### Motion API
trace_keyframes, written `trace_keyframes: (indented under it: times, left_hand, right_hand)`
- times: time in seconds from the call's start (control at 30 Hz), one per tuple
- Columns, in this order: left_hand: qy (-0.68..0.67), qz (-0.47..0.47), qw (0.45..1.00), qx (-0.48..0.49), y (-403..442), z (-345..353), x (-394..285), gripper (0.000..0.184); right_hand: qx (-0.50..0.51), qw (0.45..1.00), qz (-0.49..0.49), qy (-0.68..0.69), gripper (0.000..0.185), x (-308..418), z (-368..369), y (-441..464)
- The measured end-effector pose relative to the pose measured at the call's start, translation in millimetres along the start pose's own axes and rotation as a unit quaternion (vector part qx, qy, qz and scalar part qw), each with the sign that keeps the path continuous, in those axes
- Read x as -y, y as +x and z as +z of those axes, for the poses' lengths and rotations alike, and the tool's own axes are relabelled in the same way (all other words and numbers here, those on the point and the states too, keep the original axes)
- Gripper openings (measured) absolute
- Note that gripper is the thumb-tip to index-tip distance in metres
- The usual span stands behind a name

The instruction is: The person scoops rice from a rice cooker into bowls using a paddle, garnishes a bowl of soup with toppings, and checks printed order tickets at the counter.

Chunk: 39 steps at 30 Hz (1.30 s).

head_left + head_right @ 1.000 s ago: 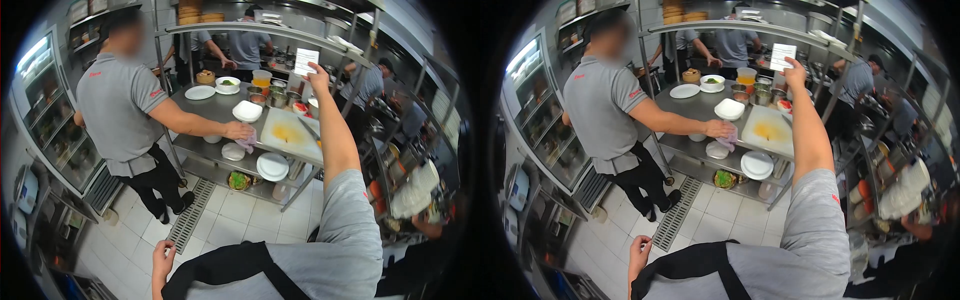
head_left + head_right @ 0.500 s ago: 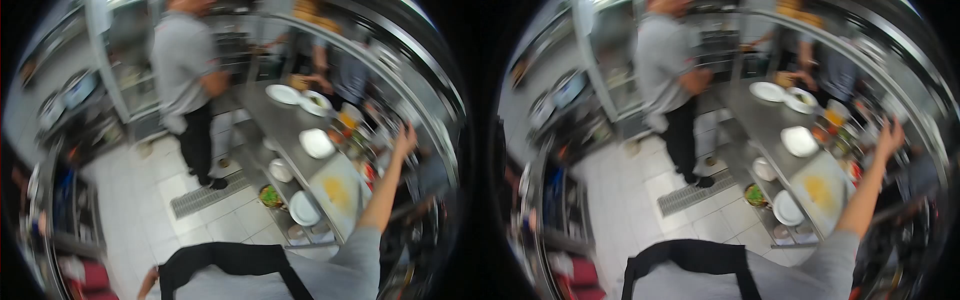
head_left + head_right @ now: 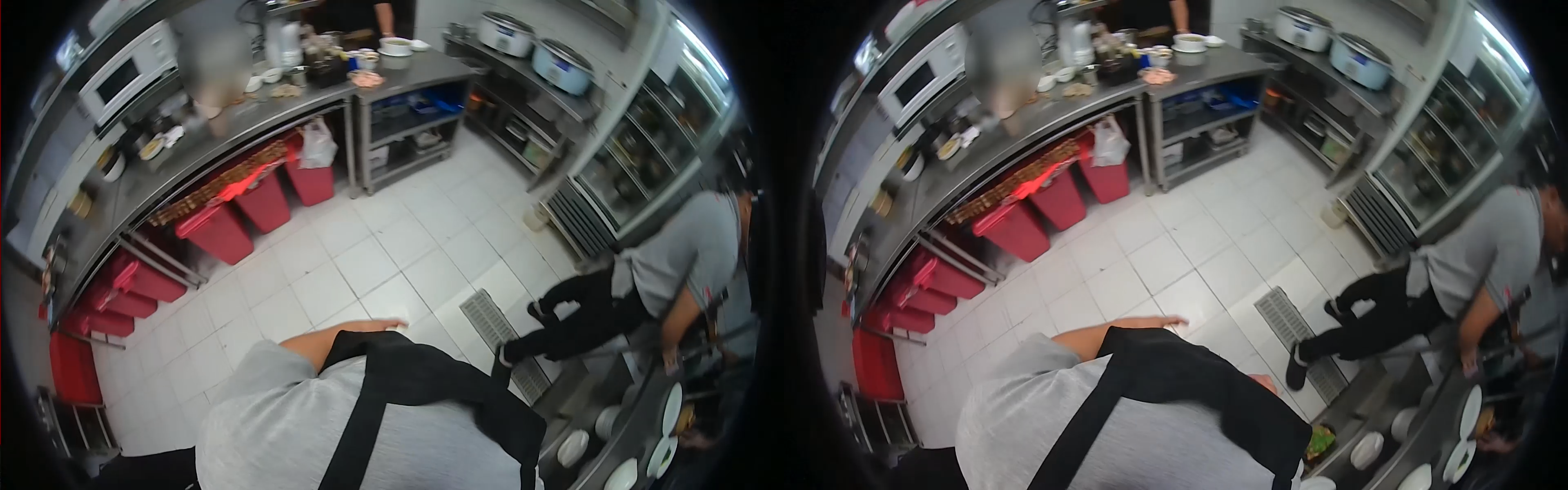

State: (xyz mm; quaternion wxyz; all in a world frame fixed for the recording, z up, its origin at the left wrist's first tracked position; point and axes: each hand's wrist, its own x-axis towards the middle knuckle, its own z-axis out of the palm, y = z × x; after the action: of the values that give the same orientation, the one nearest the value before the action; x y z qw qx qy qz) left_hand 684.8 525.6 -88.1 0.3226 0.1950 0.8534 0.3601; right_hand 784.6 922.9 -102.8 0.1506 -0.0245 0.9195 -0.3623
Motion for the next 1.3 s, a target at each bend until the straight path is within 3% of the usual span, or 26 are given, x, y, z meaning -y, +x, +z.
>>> trace_keyframes:
  times: [0.07,0.17,0.33,0.53,0.8,0.9,0.93,0.97,1.03,1.1,1.13,1.17,1.2,1.3]
  left_hand:
    - [0.016,-0.082,0.996,-0.021,-53.9,8.0,64.3,0.063]
    - [0.006,-0.216,0.975,-0.057,-131.9,0.9,158.6,0.062]
    - [-0.064,-0.373,0.913,-0.149,-254.0,-28.1,251.6,0.061]
    - [-0.172,-0.427,0.858,-0.229,-308.6,-47.6,290.1,0.059]
    - [-0.255,-0.446,0.819,-0.258,-261.6,-105.8,333.3,0.056]
    - [-0.252,-0.450,0.807,-0.287,-241.9,-153.7,342.8,0.055]
    - [-0.248,-0.450,0.803,-0.303,-236.4,-169.2,345.3,0.055]
    - [-0.236,-0.449,0.798,-0.325,-232.9,-187.9,346.9,0.055]
    - [-0.217,-0.441,0.784,-0.380,-219.4,-228.9,346.2,0.054]
    - [-0.204,-0.433,0.755,-0.448,-207.7,-285.5,329.7,0.052]
    - [-0.138,-0.358,0.782,-0.492,-203.8,-296.4,346.4,0.055]
    - [-0.066,-0.279,0.798,-0.530,-201.8,-311.1,361.7,0.058]
    - [-0.034,-0.316,0.777,-0.544,-200.1,-342.6,349.2,0.059]
    - [0.056,-0.355,0.668,-0.651,-198.1,-443.6,346.6,0.063]
  right_hand:
    - [0.078,0.993,-0.080,0.038,0.026,60.8,18.6,42.3]
    - [0.146,0.980,-0.024,0.135,0.029,114.4,61.1,107.8]
    - [0.114,0.970,0.083,0.196,0.030,138.7,131.9,177.6]
    - [0.271,0.942,0.159,0.116,0.030,177.3,156.2,237.2]
    - [0.451,0.865,0.215,0.039,0.030,211.7,156.5,373.8]
    - [0.489,0.860,0.145,-0.017,0.026,197.6,194.3,476.9]
    - [0.480,0.868,-0.028,-0.122,0.024,196.7,209.1,522.9]
    - [0.457,0.837,-0.203,-0.223,0.023,212.0,212.0,557.3]
    - [0.450,0.812,-0.243,-0.284,0.023,270.9,230.6,627.3]
    - [0.322,0.834,-0.359,-0.268,0.023,317.9,261.8,697.0]
    - [0.374,0.848,-0.305,-0.220,0.029,442.3,199.1,680.5]
    - [0.350,0.832,-0.382,-0.200,0.034,472.2,215.8,712.1]
    - [0.364,0.828,-0.377,-0.200,0.023,520.4,224.1,732.0]
    - [0.238,0.840,-0.468,-0.138,0.020,652.5,237.4,767.1]
